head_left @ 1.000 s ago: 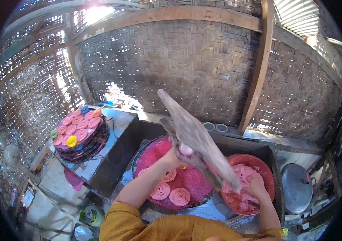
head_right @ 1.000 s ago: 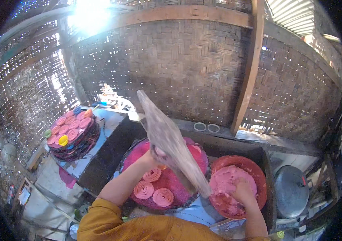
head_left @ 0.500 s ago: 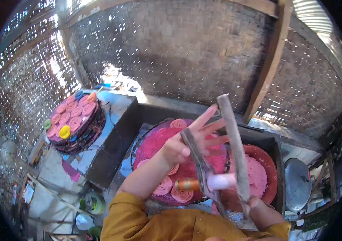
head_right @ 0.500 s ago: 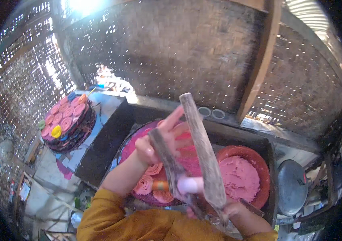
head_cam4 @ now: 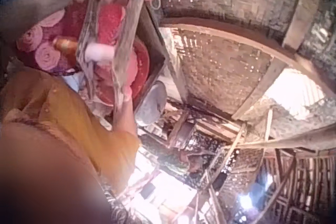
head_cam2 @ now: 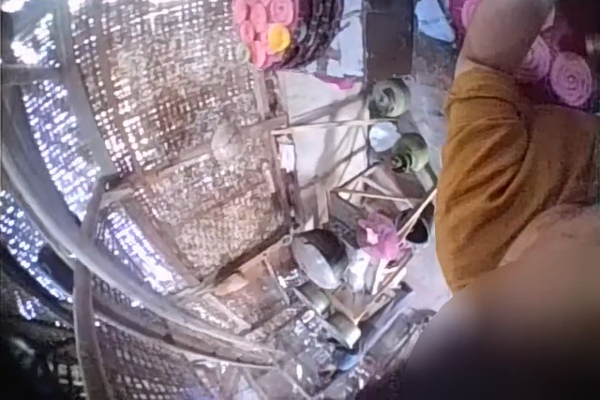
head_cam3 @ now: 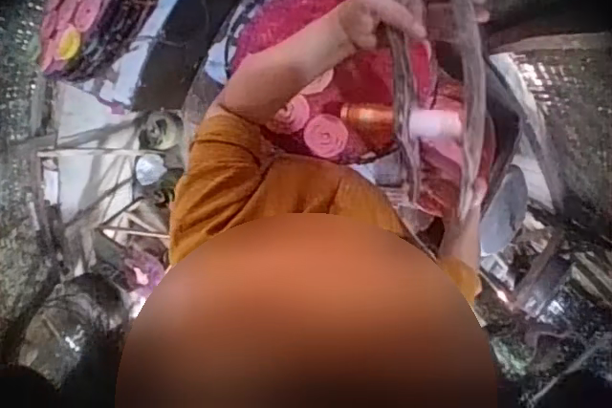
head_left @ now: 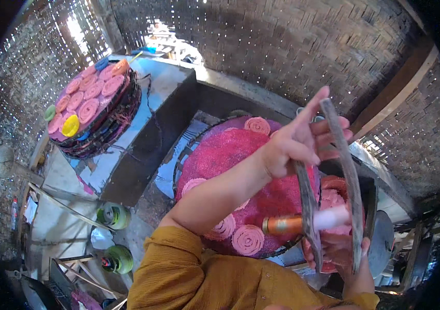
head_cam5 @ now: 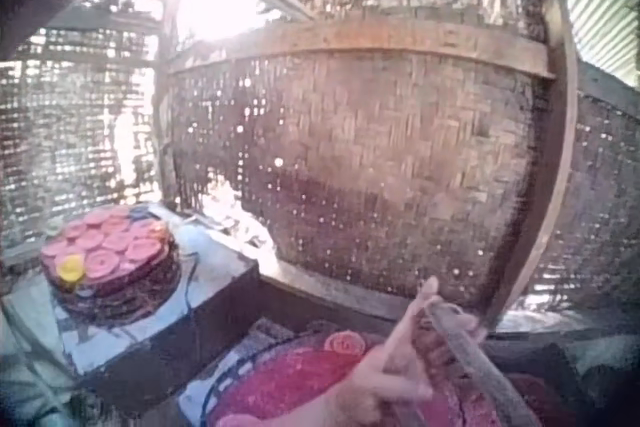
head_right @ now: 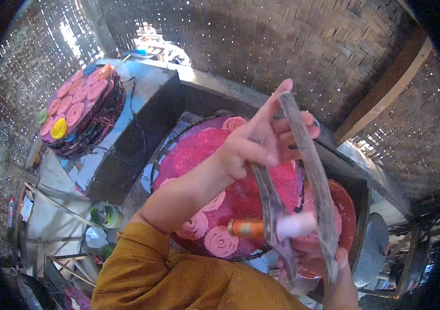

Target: The person uses a wooden stick and a metal scraper to form pink dough into spiral shapes. They scoop the dough from a red bowl, wrap it around the stick, and then use the scraper to slide the formed spiral onto a pink mat. The process is repeated multiple times to create a batch of pink spiral candies.

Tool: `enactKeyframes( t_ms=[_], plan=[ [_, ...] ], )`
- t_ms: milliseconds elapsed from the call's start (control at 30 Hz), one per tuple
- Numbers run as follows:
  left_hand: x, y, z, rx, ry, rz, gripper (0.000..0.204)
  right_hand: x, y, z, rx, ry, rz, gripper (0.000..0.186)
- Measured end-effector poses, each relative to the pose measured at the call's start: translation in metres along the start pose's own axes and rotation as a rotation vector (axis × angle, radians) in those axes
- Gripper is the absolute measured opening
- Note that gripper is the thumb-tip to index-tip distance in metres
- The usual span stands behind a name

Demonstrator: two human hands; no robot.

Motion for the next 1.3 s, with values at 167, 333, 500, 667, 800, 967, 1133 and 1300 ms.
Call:
enactKeyframes(
  t_ms=[167, 333, 500, 667, 800, 967, 1133, 1300],
  plan=[
    [0.015, 0.002, 0.068, 0.123, 0.184, -0.053, 0.078, -0.016, -0.005, 0.000, -0.038, 0.029, -0.047, 0.095],
    [0.022, 0.006, 0.097, 0.240, 0.151, -0.063, 0.076, -0.022, -0.001, -0.002, -0.105, 0.030, -0.092, 0.095],
    [0.035, 0.013, 0.078, 0.271, 0.115, -0.122, 0.079, -0.015, 0.004, -0.003, -0.136, 0.027, -0.124, 0.094],
    [0.036, 0.010, 0.059, 0.309, 0.025, -0.180, 0.079, 0.003, -0.022, -0.005, 0.111, 0.089, -0.064, 0.096],
    [0.028, 0.033, 0.036, 0.271, -0.033, -0.189, 0.081, 0.003, -0.025, -0.006, 0.181, 0.033, -0.016, 0.093],
    [0.039, 0.026, 0.016, 0.253, -0.082, -0.230, 0.082, 0.015, -0.016, 0.001, 0.158, -0.046, -0.041, 0.093],
    [0.031, 0.040, 0.000, 0.198, -0.155, -0.267, 0.083, 0.012, -0.038, -0.024, 0.171, 0.024, 0.045, 0.093],
    [0.045, 0.034, -0.014, 0.154, -0.127, -0.285, 0.085, 0.025, -0.020, -0.013, 0.198, 0.030, -0.007, 0.091]
  ],
)
Point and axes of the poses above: each hand's wrist, its own x-axis away from the middle knuckle, its own z-axis out of the back of the hand, y = z × x, the point moved 3 cm from there along -x, towards the middle knuckle, and after that the axes turned 3 degrees about y, right-handed, at the moved point
